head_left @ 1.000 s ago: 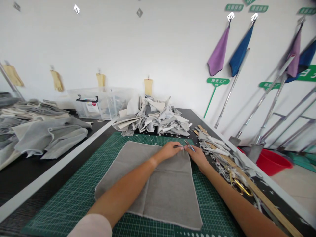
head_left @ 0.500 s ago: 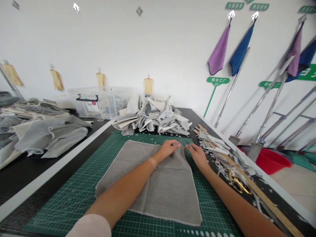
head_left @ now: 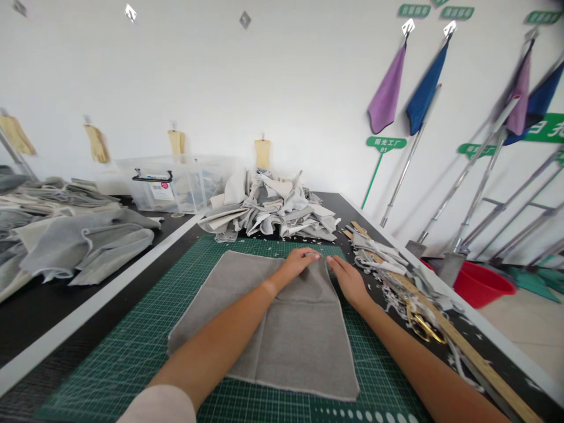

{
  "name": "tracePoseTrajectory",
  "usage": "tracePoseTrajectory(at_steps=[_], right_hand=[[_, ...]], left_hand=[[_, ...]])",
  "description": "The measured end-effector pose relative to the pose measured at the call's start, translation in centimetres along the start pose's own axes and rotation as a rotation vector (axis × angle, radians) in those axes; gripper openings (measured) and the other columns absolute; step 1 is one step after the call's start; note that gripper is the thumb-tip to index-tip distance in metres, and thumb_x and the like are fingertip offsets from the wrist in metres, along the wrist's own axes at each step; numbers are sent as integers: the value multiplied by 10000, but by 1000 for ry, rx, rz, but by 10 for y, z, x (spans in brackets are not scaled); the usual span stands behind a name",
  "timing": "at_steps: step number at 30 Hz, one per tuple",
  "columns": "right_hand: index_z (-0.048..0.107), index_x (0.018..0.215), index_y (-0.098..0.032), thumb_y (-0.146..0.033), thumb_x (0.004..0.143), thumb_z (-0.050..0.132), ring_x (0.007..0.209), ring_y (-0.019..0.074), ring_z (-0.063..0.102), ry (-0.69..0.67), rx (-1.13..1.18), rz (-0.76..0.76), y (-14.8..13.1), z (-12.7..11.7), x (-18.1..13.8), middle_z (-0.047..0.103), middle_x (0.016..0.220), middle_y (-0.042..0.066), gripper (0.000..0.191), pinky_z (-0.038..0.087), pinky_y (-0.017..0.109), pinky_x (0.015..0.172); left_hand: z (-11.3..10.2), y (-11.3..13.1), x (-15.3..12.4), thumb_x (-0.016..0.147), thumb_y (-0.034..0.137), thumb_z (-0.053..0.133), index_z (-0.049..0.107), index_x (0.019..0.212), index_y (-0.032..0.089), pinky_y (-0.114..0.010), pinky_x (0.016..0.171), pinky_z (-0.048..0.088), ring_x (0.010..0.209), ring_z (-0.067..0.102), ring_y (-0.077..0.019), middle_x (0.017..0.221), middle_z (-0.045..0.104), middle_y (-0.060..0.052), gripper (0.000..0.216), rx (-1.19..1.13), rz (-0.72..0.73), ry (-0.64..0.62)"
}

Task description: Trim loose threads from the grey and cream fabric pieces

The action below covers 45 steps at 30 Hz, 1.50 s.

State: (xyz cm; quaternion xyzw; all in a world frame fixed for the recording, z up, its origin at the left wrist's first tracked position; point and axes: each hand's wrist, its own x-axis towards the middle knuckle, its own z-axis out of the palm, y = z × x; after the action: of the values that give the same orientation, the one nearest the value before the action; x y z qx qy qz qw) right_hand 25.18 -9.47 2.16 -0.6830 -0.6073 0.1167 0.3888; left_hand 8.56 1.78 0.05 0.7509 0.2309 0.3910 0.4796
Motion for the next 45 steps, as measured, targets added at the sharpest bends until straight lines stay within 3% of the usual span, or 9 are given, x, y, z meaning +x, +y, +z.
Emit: tracePoseTrajectory(at_steps=[12, 23, 45], right_hand=[[452, 721, -242, -568, 984, 366, 666, 168, 524, 7, -95, -61, 1, 4, -2, 558, 678, -24, 428, 311, 252, 606], [490, 792, -260, -593, 1005, 303, 691, 174, 581, -39, -170, -67, 5, 5, -1, 585, 701, -20, 437, 313, 253, 621], [501, 865, -249, -531, 1036, 247, 692, 197, 612, -72, -298, -147, 7, 8, 0, 613, 717, 15, 417, 301, 264, 607]], left_hand=[[0, -1, 0, 866, 380, 604, 747, 1025, 131, -298, 939, 470, 1003, 653, -213, 1038, 745, -84, 329, 6, 24, -18], [0, -5, 2, 857, 356, 609, 753, 1016, 129, -298, 940, 474, 994, 668, -210, 1037, 755, -85, 312, 43, 31, -30], [-1, -3, 0, 845, 396, 620, 765, 968, 126, -287, 925, 483, 982, 674, -216, 1028, 759, -88, 331, 64, -8, -37]])
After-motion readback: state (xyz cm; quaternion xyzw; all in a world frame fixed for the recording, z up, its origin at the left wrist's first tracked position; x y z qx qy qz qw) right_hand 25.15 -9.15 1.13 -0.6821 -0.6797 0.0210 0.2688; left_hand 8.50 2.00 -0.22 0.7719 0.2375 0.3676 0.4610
